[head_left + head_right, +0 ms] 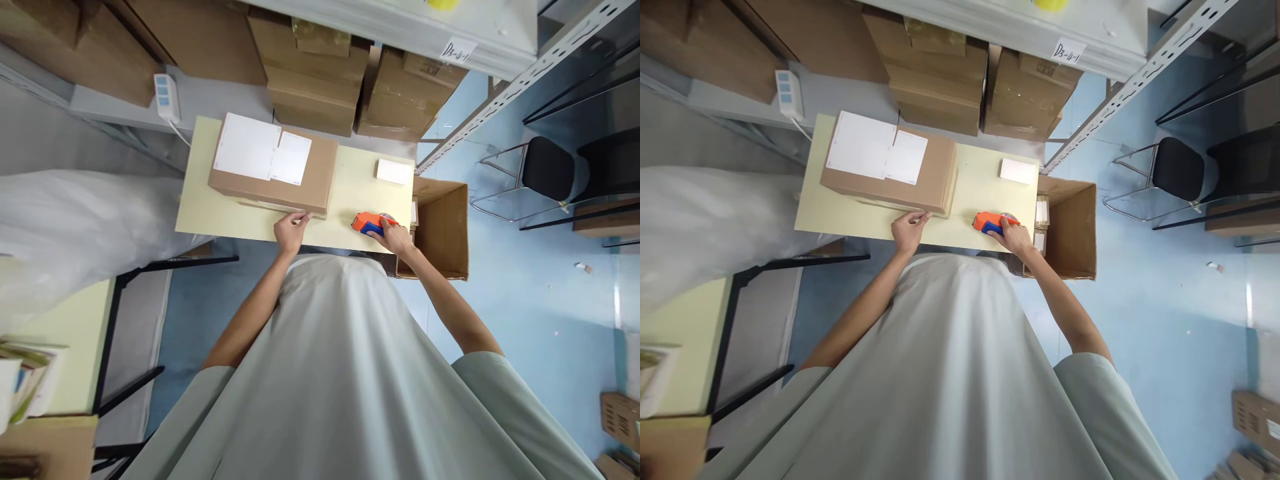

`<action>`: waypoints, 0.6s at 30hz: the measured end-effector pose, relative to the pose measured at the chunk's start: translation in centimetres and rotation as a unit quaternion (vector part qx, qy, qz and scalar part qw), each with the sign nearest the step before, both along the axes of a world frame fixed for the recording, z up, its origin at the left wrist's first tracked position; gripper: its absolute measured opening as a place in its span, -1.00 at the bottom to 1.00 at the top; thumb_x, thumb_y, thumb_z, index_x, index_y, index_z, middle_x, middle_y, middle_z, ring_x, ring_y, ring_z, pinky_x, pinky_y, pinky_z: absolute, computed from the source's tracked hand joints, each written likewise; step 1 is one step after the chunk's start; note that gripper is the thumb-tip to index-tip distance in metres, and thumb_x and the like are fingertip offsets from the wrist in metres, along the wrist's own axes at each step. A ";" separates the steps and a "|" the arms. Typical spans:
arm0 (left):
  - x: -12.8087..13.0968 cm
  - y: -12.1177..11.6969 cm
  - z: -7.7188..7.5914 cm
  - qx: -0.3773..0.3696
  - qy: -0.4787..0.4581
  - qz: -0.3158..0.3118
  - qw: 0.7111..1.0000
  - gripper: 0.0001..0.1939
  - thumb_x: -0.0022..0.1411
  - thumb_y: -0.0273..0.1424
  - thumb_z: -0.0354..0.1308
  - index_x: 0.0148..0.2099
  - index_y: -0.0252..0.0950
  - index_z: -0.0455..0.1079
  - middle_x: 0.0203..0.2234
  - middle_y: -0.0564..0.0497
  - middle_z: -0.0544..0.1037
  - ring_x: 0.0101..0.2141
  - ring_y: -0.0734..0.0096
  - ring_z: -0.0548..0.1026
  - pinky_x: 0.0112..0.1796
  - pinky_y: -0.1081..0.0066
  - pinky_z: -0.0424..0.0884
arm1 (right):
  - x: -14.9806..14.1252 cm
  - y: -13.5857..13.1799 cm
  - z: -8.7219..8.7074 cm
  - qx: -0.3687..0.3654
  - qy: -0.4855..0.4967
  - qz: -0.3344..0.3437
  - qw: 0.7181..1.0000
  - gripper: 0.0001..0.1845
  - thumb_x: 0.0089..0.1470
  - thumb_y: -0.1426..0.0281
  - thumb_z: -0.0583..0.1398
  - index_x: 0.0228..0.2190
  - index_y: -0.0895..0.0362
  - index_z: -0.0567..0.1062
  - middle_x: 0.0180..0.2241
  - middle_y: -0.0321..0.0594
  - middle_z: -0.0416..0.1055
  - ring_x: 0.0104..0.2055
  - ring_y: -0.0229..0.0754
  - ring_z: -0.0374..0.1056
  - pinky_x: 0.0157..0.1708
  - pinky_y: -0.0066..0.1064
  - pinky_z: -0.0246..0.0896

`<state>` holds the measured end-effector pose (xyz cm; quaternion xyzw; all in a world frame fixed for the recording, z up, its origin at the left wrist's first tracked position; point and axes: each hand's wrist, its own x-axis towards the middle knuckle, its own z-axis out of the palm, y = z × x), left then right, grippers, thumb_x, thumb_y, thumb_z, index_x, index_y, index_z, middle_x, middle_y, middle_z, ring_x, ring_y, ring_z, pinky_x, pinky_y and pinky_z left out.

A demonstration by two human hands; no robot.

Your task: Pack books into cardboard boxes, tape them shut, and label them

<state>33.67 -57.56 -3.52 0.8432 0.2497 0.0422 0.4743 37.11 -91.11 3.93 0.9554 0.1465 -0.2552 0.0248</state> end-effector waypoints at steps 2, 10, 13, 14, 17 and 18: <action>-0.3 1.0 0.8 0.038 0.043 -0.018 0.998 -0.71 0.42 -0.11 0.38 -0.07 -0.20 0.75 -0.05 -0.15 0.81 -0.07 0.03 0.72 0.06 0.21 0.49 | -0.4 0.1 0.4 -0.009 0.006 -0.007 1.000 -0.19 0.59 -0.15 -0.08 0.39 0.29 0.24 0.02 0.26 0.68 0.05 0.33 0.65 -0.05 -0.08 0.45; -2.0 1.1 4.5 -0.252 0.213 -0.104 0.938 -0.45 0.16 0.13 0.52 -0.11 -0.26 0.70 -0.08 -0.21 0.79 -0.02 -0.09 0.76 0.14 0.05 0.64 | -2.7 0.8 2.7 -0.026 0.024 -0.023 0.999 -0.32 0.64 -0.04 -0.08 0.31 0.34 0.23 0.02 0.35 0.66 0.07 0.27 0.65 -0.07 -0.16 0.42; -0.7 -1.4 5.4 -0.387 0.228 -0.069 0.891 -0.21 0.11 0.25 0.55 0.08 -0.30 0.66 0.10 -0.38 0.72 0.16 -0.17 0.70 0.25 0.01 0.62 | -3.1 1.1 2.8 -0.012 0.027 -0.025 0.999 -0.34 0.65 0.01 -0.04 0.30 0.38 0.23 0.01 0.37 0.67 0.09 0.27 0.65 0.02 -0.14 0.42; 0.1 -2.2 5.6 -0.426 0.235 -0.036 0.873 -0.12 0.10 0.29 0.54 0.16 -0.32 0.63 0.17 -0.45 0.67 0.22 -0.21 0.66 0.28 -0.01 0.59 | -3.2 1.1 2.7 -0.004 0.028 -0.025 0.999 -0.35 0.65 0.02 -0.03 0.30 0.38 0.24 0.00 0.37 0.67 0.09 0.27 0.65 0.04 -0.12 0.42; 2.9 -3.8 5.7 -0.459 0.250 0.053 0.851 0.12 0.12 0.42 0.42 0.42 -0.32 0.48 0.30 -0.52 0.54 0.31 -0.22 0.58 0.31 0.00 0.58 | -3.2 1.0 2.2 0.020 0.029 -0.026 0.999 -0.39 0.64 0.05 0.01 0.28 0.37 0.26 0.02 0.36 0.67 0.10 0.28 0.66 0.08 -0.10 0.42; 3.7 -4.2 5.6 -0.453 0.252 0.068 0.853 0.13 0.17 0.43 0.37 0.47 -0.30 0.43 0.33 -0.49 0.52 0.32 -0.17 0.57 0.31 0.02 0.58 | -3.1 0.9 2.1 0.025 0.029 -0.026 0.999 -0.40 0.64 0.06 0.01 0.28 0.36 0.27 0.02 0.37 0.67 0.10 0.28 0.66 0.10 -0.09 0.41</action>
